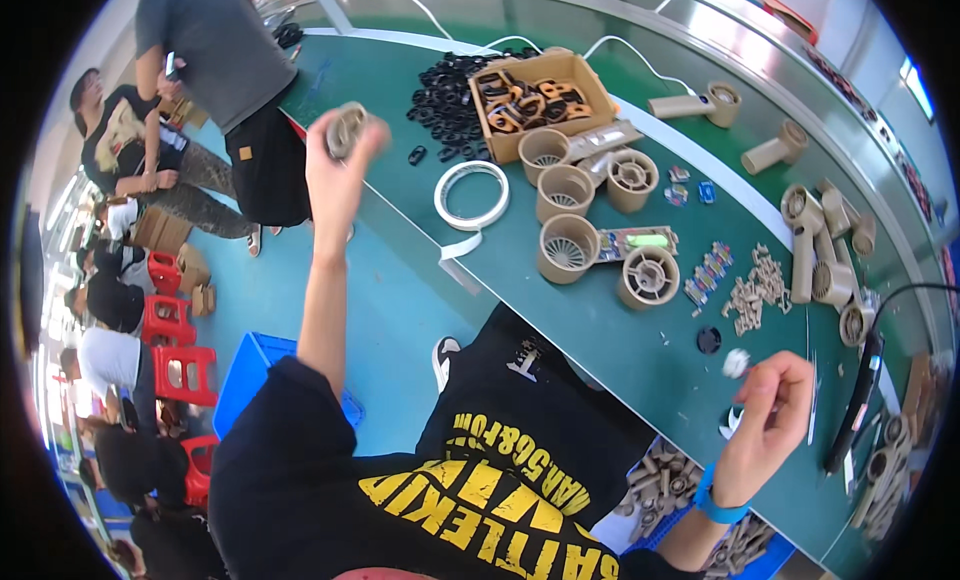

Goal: Assembling the internal components, including the motor, battery, and circuit board, into a portable fan housing.

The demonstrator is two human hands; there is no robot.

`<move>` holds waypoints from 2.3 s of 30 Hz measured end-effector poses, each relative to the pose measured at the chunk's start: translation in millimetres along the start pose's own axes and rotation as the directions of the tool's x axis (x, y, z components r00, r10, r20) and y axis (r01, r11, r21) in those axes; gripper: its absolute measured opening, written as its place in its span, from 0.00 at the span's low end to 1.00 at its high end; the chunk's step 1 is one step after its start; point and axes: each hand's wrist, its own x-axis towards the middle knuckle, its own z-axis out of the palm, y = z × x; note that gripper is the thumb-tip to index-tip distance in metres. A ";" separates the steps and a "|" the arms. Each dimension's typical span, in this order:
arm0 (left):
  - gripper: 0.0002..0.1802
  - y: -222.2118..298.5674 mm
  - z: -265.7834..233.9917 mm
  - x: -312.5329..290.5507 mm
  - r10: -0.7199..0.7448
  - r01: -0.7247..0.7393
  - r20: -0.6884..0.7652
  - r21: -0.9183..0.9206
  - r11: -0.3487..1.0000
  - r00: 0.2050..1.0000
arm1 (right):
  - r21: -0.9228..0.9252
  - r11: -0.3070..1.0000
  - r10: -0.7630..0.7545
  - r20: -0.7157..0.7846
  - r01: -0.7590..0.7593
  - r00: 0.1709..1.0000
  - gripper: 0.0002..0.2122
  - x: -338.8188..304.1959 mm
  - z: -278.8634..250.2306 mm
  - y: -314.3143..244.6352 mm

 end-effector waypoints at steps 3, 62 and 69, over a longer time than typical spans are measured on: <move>0.32 -104.1 -5.8 88.6 0.172 -0.072 -0.278 0.337 0.939 0.945 | 0.093 0.996 0.004 0.019 -0.005 1.000 0.06 -9.3 18.5 9.0; 0.11 -91.7 -73.0 179.8 0.144 -0.121 0.046 0.813 0.569 0.988 | 0.275 0.933 0.194 0.159 -0.232 0.968 0.05 -27.7 69.5 64.4; 0.08 -191.7 -42.9 192.0 -0.060 -0.024 0.082 0.761 0.648 0.995 | 0.221 0.938 0.246 0.120 -0.268 0.962 0.04 -27.3 70.8 59.4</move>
